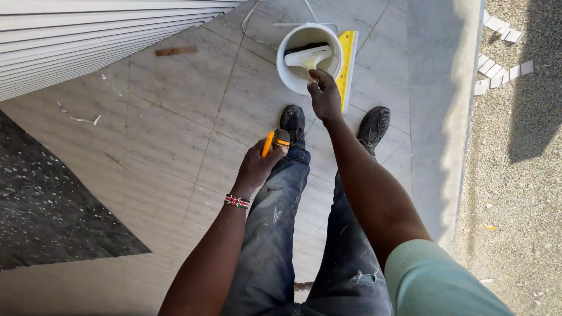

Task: Applying adhesive to the side panel of a furniture piece using a large brush, dipping the brush into a bucket of adhesive repeatedly.

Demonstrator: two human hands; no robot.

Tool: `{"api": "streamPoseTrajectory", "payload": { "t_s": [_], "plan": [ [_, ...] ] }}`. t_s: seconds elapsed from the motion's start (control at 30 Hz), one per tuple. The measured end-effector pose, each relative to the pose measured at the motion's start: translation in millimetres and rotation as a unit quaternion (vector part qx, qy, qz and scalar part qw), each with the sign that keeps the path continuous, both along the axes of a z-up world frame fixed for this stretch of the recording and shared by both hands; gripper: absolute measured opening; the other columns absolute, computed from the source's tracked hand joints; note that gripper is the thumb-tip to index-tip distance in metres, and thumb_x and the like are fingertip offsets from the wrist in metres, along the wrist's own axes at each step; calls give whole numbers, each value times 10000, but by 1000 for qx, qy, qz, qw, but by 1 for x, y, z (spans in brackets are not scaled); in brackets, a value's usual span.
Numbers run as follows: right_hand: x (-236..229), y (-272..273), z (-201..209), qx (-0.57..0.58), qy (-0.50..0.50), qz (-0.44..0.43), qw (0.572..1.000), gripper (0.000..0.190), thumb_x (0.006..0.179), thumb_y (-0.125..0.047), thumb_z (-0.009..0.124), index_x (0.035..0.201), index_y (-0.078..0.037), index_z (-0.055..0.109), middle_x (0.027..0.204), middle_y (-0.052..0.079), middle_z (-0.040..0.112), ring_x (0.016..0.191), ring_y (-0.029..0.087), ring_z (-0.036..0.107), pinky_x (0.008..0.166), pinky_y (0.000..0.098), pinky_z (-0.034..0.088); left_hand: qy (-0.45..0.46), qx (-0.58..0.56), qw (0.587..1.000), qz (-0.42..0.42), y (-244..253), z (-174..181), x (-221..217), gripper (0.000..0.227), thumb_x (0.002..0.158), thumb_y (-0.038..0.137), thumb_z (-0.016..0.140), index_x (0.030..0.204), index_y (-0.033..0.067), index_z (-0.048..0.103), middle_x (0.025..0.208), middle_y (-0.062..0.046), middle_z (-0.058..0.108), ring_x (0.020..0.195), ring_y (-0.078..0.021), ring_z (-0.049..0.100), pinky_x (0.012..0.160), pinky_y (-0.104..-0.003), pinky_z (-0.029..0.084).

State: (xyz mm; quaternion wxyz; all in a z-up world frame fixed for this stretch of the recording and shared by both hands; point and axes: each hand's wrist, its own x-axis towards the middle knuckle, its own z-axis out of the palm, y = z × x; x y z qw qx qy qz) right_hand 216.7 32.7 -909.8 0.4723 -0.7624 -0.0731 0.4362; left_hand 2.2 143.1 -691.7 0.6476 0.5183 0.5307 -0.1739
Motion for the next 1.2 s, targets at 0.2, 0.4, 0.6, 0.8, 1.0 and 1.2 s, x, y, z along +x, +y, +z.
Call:
{"api": "streamPoseTrajectory", "payload": {
  "t_s": [0.2, 0.4, 0.6, 0.8, 1.0, 1.2],
  "plan": [
    [-10, -81, 71, 10, 258, -80, 963, 587, 1189, -551, 687, 1526, -79, 783, 1358, 220, 724, 1163, 339, 844, 1038, 466, 726, -47, 84, 968, -230, -19, -41, 62, 634, 1038, 486, 881, 1436, 6, 768, 1428, -278, 701, 1356, -433, 736, 1205, -522, 604],
    [10, -150, 58, 15, 462, -113, 880, 658, 1072, -362, 801, 1684, -177, 641, 1217, 160, 802, 971, 258, 875, 819, 402, 778, -81, 145, 918, -360, -95, -98, 84, 364, 1083, 401, 886, 1244, 74, 881, 1861, -187, 485, 1766, -506, 349, 1433, -614, 406],
    [11, -176, -108, -112, 262, -158, 945, 778, 999, -51, 834, 1734, -117, 586, 1379, 308, 712, 1147, 386, 810, 962, 524, 759, -19, 152, 950, -271, -118, -136, 91, 467, 1153, 517, 804, 1237, 63, 873, 1785, -175, 581, 1669, -476, 511, 1372, -626, 482],
    [8, -155, -235, -194, 177, -51, 964, 738, 1023, -297, 910, 1680, -239, 581, 1382, 137, 843, 1174, 269, 871, 931, 442, 725, 23, 84, 961, -262, -111, -170, 69, 524, 1218, 591, 678, 1192, 97, 849, 1408, -172, 778, 1318, -392, 768, 1070, -490, 680],
    [-13, -175, -253, -306, 117, 104, 939, 726, 1128, -447, 802, 1787, -241, 580, 1754, 268, 472, 1642, 469, 458, 1347, 501, 512, 51, 58, 951, -300, -117, -242, 65, 516, 1241, 594, 599, 1199, 121, 800, 1008, -121, 805, 917, -293, 819, 740, -391, 662],
    [14, -191, -178, -217, 191, 61, 955, 538, 1157, -549, 735, 1591, -236, 784, 1585, 127, 609, 1390, 371, 604, 1209, 482, 552, 87, 54, 930, -354, -144, -329, 118, 464, 1236, 470, 515, 1511, 147, 702, 1248, -169, 870, 1199, -409, 865, 932, -529, 708]
  ]
}}
